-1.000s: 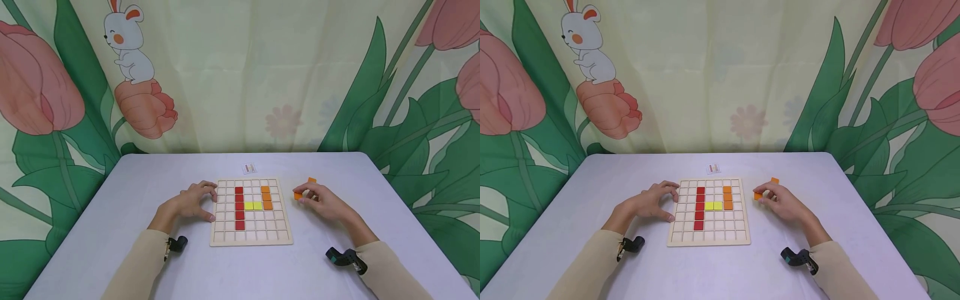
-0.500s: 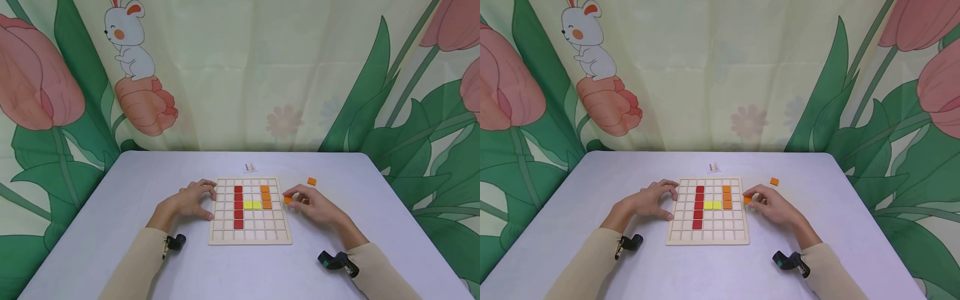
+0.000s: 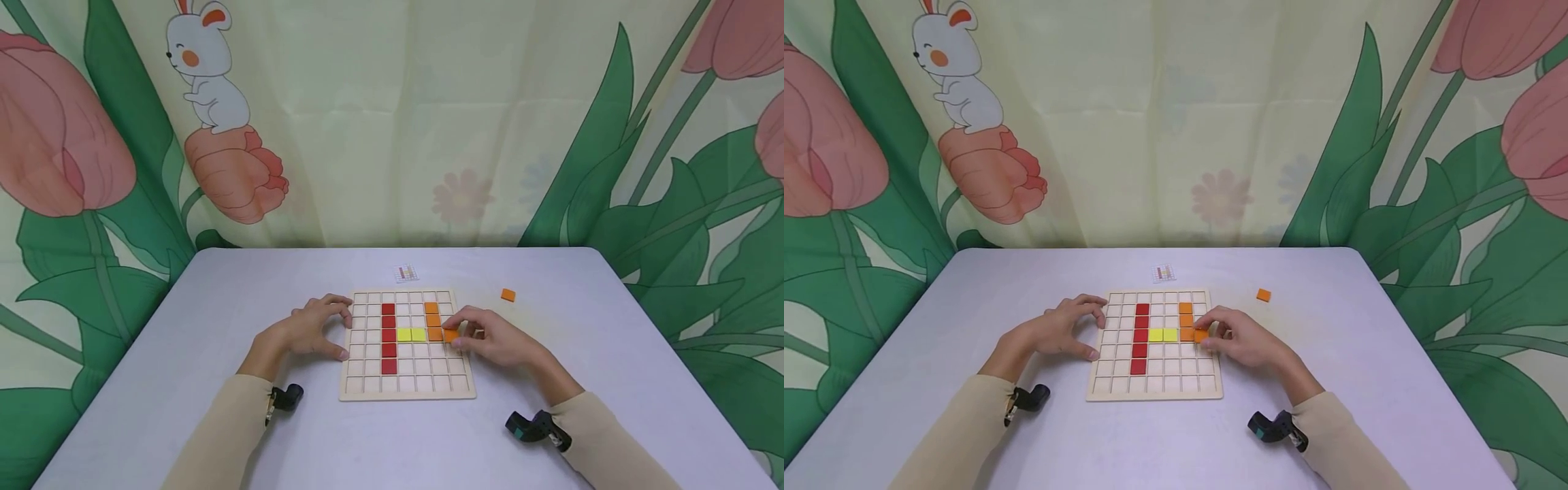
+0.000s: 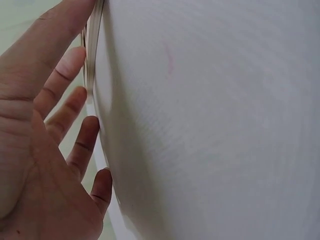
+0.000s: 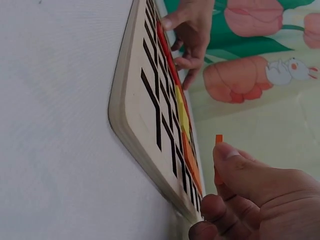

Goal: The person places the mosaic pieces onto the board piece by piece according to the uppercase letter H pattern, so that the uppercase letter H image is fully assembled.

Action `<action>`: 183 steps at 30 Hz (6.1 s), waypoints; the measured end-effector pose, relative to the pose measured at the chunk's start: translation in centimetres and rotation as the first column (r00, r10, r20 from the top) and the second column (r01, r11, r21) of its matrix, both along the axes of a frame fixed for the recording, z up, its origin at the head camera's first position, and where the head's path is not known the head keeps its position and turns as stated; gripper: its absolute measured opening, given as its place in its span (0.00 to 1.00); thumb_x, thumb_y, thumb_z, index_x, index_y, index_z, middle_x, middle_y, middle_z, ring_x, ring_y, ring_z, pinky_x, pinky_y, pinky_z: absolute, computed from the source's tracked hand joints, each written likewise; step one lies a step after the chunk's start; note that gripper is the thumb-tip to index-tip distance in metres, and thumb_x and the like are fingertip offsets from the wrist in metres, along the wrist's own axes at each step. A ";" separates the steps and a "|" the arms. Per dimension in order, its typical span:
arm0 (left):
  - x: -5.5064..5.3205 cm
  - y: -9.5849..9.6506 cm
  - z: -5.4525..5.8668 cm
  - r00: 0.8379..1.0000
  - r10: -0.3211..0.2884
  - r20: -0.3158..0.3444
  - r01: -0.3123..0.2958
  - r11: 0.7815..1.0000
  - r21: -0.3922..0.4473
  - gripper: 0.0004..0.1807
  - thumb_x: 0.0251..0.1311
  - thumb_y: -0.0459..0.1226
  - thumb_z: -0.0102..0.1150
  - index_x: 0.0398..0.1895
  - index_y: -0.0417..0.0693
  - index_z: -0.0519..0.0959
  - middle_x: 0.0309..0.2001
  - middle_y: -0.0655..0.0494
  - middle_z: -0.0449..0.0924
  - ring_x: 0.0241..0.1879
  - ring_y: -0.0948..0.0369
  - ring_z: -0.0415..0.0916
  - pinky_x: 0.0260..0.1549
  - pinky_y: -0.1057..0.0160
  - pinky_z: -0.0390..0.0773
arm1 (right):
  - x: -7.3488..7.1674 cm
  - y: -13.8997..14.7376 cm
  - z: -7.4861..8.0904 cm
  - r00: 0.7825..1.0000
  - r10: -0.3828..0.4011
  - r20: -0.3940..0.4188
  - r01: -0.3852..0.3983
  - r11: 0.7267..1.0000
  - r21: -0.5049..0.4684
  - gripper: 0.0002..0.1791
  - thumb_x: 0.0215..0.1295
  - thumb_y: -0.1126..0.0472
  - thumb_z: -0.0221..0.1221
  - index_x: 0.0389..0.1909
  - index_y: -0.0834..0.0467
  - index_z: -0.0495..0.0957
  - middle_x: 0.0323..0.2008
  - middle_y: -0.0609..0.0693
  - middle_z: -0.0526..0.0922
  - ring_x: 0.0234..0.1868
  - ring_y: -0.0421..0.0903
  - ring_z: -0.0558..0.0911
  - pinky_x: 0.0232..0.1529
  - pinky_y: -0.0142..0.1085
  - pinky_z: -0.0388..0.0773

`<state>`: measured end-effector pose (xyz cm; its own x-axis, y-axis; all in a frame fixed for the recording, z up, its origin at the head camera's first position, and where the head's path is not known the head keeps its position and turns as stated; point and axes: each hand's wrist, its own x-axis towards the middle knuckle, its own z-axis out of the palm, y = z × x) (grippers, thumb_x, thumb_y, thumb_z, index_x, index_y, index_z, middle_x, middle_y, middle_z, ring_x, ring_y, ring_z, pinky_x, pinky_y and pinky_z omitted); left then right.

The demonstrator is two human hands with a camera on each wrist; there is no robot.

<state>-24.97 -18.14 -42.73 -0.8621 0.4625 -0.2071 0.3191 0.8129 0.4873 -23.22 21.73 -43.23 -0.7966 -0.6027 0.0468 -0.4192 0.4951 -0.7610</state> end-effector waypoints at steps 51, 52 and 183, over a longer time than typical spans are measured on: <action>0.0 -0.3 -0.4 1.000 -0.005 0.001 0.005 0.999 0.053 0.25 0.46 0.54 0.81 0.43 0.69 0.76 0.77 0.63 0.59 0.73 0.44 0.57 0.61 0.16 0.49 | -0.2 -5.2 0.9 0.994 0.101 -0.046 -0.082 0.948 0.307 0.19 0.74 0.51 0.61 0.63 0.45 0.81 0.44 0.38 0.78 0.41 0.41 0.73 0.43 0.35 0.73; 0.0 -0.3 -0.4 1.000 -0.002 0.002 0.002 0.999 0.048 0.25 0.46 0.54 0.82 0.43 0.69 0.76 0.77 0.63 0.59 0.73 0.45 0.57 0.61 0.16 0.48 | -0.3 -5.2 0.8 0.994 0.101 -0.044 -0.083 0.949 0.303 0.19 0.74 0.51 0.61 0.63 0.45 0.81 0.44 0.39 0.78 0.42 0.41 0.73 0.42 0.35 0.73; 0.0 -0.1 -0.5 0.999 0.015 -0.034 -0.015 1.000 -0.014 0.25 0.45 0.55 0.82 0.41 0.72 0.74 0.76 0.67 0.60 0.69 0.52 0.60 0.60 0.36 0.63 | -5.7 8.9 -0.2 0.921 -0.257 -0.292 0.311 0.937 0.156 0.25 0.68 0.58 0.68 0.63 0.62 0.76 0.56 0.61 0.79 0.51 0.57 0.76 0.46 0.47 0.74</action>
